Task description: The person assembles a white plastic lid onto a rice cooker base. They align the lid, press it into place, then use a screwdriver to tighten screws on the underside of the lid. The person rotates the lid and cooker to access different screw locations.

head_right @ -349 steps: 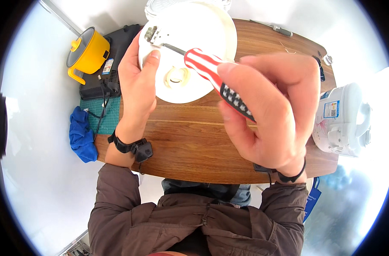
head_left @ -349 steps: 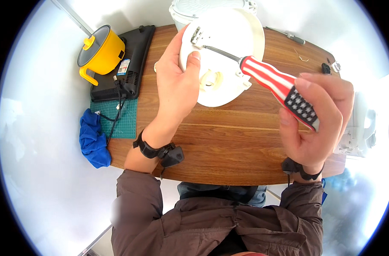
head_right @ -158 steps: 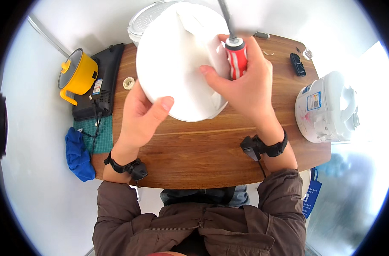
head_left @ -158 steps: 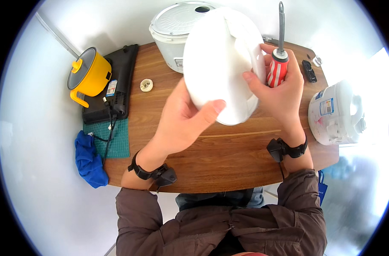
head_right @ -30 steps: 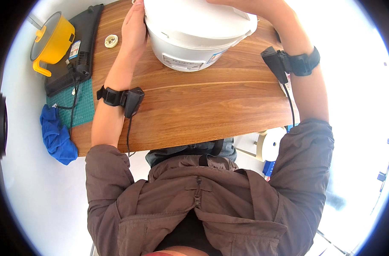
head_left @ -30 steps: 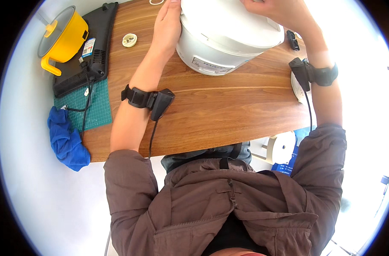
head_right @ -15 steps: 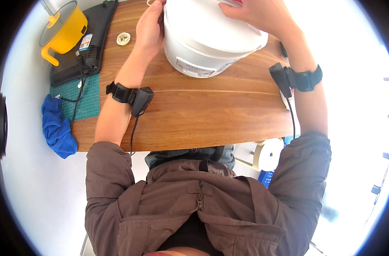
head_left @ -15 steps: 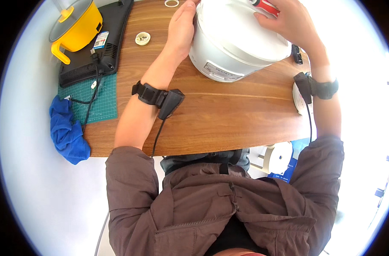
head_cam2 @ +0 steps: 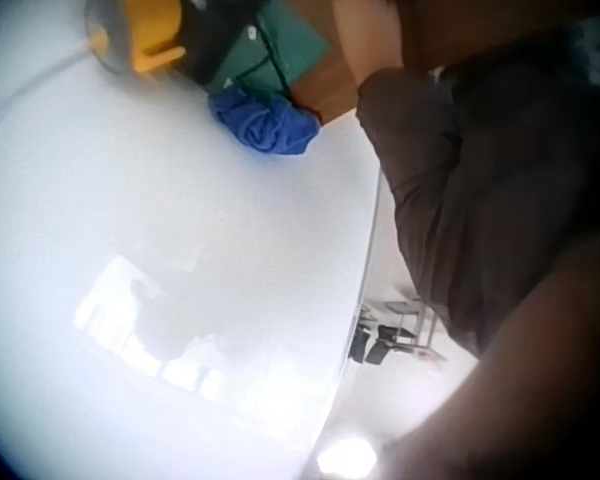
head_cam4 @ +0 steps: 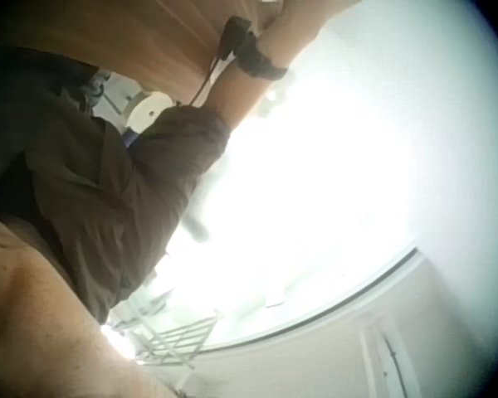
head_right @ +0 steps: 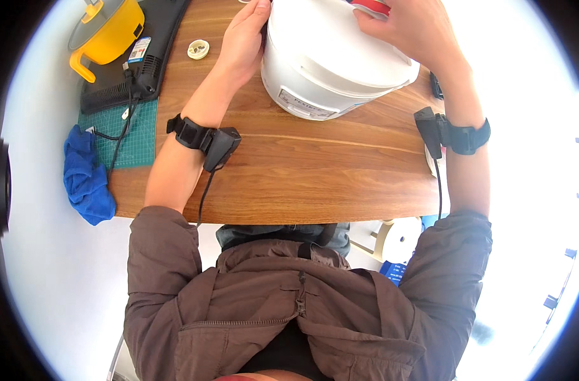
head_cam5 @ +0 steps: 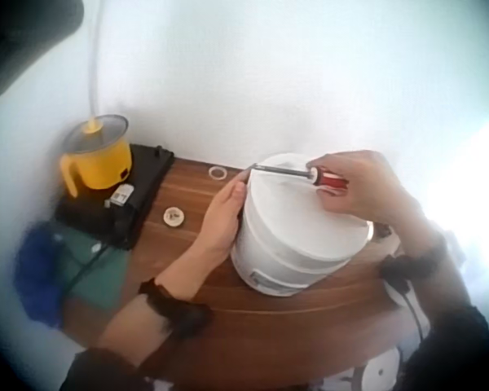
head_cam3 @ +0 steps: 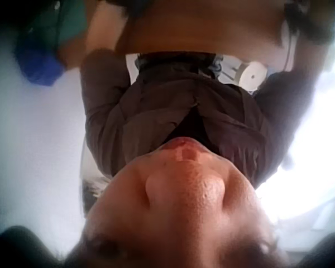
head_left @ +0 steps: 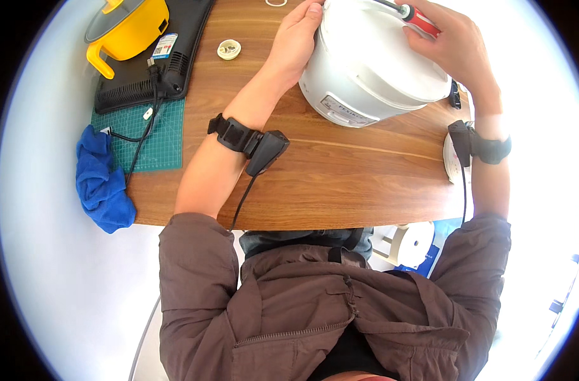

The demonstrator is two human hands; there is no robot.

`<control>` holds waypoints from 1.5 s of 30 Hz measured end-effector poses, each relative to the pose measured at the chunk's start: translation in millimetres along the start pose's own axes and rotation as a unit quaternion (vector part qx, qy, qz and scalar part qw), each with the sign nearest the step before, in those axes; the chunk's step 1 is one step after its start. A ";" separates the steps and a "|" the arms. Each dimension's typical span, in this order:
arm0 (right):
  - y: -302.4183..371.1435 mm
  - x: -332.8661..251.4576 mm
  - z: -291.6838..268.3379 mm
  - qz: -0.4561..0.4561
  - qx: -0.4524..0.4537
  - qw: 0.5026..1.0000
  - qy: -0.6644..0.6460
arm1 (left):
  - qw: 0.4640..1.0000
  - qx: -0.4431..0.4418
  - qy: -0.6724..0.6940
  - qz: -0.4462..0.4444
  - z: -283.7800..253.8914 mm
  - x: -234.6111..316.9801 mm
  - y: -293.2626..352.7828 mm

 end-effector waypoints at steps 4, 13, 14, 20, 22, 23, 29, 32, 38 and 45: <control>-1.7 -3.6 -0.4 -0.001 -0.012 1.000 -0.024 | 0.999 0.046 -0.024 -0.005 -5.9 -3.9 0.1; -3.4 -2.7 -10.5 0.017 -0.046 0.998 -0.044 | 0.999 0.048 -0.018 -0.014 -4.8 -0.8 -0.9; -4.3 -2.5 -11.6 0.015 -0.047 0.997 -0.056 | 0.999 0.047 -0.009 -0.012 -4.8 -0.4 -0.9; -1.9 9.1 -0.9 -0.039 -0.011 0.994 -0.102 | 0.999 0.047 0.012 -0.024 -8.4 3.0 0.2; -0.4 11.5 0.3 -0.042 -0.020 0.996 -0.075 | 0.998 0.045 0.040 -0.027 -8.0 2.0 -1.4; 4.0 14.8 4.4 -0.040 -0.026 0.997 -0.056 | 0.998 0.038 0.041 -0.027 -7.6 1.5 -1.1; 9.2 11.9 6.5 -0.044 -0.034 0.997 -0.048 | 0.996 -0.023 0.087 -0.018 2.7 9.4 0.3; 8.6 12.5 7.1 -0.044 -0.038 0.998 -0.038 | 1.000 -0.025 -0.003 0.014 15.6 19.2 6.0; 8.6 20.9 13.5 -0.076 -0.010 0.997 -0.003 | 0.990 0.036 -0.127 0.056 4.4 -3.8 11.2; 7.0 10.7 10.9 -0.037 -0.029 0.999 -0.022 | 0.994 0.011 0.105 0.030 -4.8 -11.0 3.7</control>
Point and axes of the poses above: each hand's wrist, its own y-axis away from the middle knuckle, its own z-axis out of the palm, x = y × z, the point moved 1 cm from there along -y, towards the middle knuckle, and after that the axes turned 9 degrees about -z, right-handed, at the moved point
